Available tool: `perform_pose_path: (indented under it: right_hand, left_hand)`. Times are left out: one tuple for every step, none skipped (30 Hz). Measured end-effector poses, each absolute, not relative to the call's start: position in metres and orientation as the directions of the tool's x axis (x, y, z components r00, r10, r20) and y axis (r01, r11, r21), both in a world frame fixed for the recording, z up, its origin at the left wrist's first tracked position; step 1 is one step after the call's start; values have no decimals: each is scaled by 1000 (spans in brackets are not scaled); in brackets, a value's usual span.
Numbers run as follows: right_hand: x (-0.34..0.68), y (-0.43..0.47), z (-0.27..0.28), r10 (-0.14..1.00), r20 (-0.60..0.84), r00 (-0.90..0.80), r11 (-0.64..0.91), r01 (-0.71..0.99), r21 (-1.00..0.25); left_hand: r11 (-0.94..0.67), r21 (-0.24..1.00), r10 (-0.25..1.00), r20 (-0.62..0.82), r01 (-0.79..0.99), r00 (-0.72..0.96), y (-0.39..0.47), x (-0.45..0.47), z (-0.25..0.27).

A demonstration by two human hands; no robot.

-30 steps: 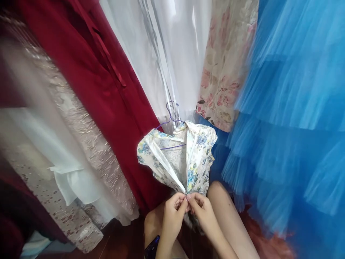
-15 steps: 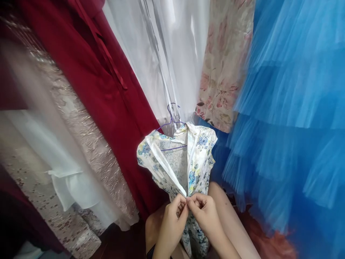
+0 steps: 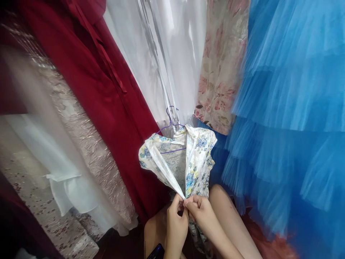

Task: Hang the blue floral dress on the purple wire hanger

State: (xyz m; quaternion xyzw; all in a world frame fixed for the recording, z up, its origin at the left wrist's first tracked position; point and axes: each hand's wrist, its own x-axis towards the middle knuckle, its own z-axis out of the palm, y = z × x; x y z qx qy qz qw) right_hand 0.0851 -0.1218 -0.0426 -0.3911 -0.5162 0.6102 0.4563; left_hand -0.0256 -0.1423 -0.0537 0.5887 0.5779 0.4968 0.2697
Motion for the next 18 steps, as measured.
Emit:
perform_pose_path:
  right_hand:
    - [87, -115, -35, 958, -4, -288, -52, -159, -986]
    - [88, -107, -24, 956, 2, -293, -49, -165, -985]
    - [89, -96, -12, 957, 13, -289, -39, -172, -984]
    - [89, -83, 2, 961, 28, -274, -24, -182, -983]
    - [88, -69, 17, 966, 43, -256, -7, -191, -982]
    - [87, -54, 33, 969, 85, -231, 37, -205, -978]
    - [85, -39, 50, 968, 126, -216, 79, -215, -973]
    - [82, -24, 66, 964, 174, -200, 131, -211, -969]
    - [79, -9, 82, 957, 226, -180, 189, -202, -961]
    - [75, 4, 97, 953, 252, -169, 221, -182, -958]
    - [72, 16, 110, 953, 261, -155, 234, -175, -956]
    - [68, 26, 120, 952, 270, -146, 246, -167, -955]
    - [65, 34, 127, 952, 271, -143, 249, -153, -956]
    - [63, 39, 132, 951, 272, -146, 252, -139, -958]
    - [61, 42, 133, 949, 275, -155, 258, -121, -958]
    - [61, 42, 133, 945, 280, -168, 266, -103, -959]
    - [62, 41, 130, 941, 286, -184, 273, -89, -958]
    - [63, 38, 127, 936, 292, -199, 281, -81, -956]
  left_hand:
    - [-181, 884, 949, 272, 431, -159, -143, -24, -55]
    - [-174, 870, 949, 273, 460, -156, -143, -22, -56]
    - [-167, 851, 951, 273, 498, -147, -144, -20, -57]
    - [-163, 824, 953, 274, 542, -131, -145, -18, -58]
    - [-164, 792, 956, 275, 589, -103, -146, -15, -58]
    - [-171, 754, 959, 274, 635, -67, -147, -13, -58]
    - [-181, 713, 962, 272, 678, -29, -147, -11, -58]
    - [-194, 670, 964, 267, 716, 11, -147, -9, -57]
    - [-205, 625, 965, 259, 753, 48, -146, -9, -57]
    - [-211, 577, 965, 250, 789, 75, -144, -9, -56]
    - [-214, 531, 966, 240, 820, 98, -142, -10, -56]
    - [-219, 488, 966, 231, 845, 117, -140, -11, -57]
    - [-228, 454, 965, 225, 861, 137, -137, -13, -57]
    - [-243, 433, 961, 227, 868, 156, -133, -16, -58]
    - [-262, 431, 957, 234, 864, 174, -130, -20, -58]
    - [-286, 444, 951, 243, 849, 193, -125, -26, -57]
    - [-310, 470, 944, 256, 826, 208, -120, -32, -54]
    - [-330, 506, 937, 276, 797, 213, -115, -39, -49]
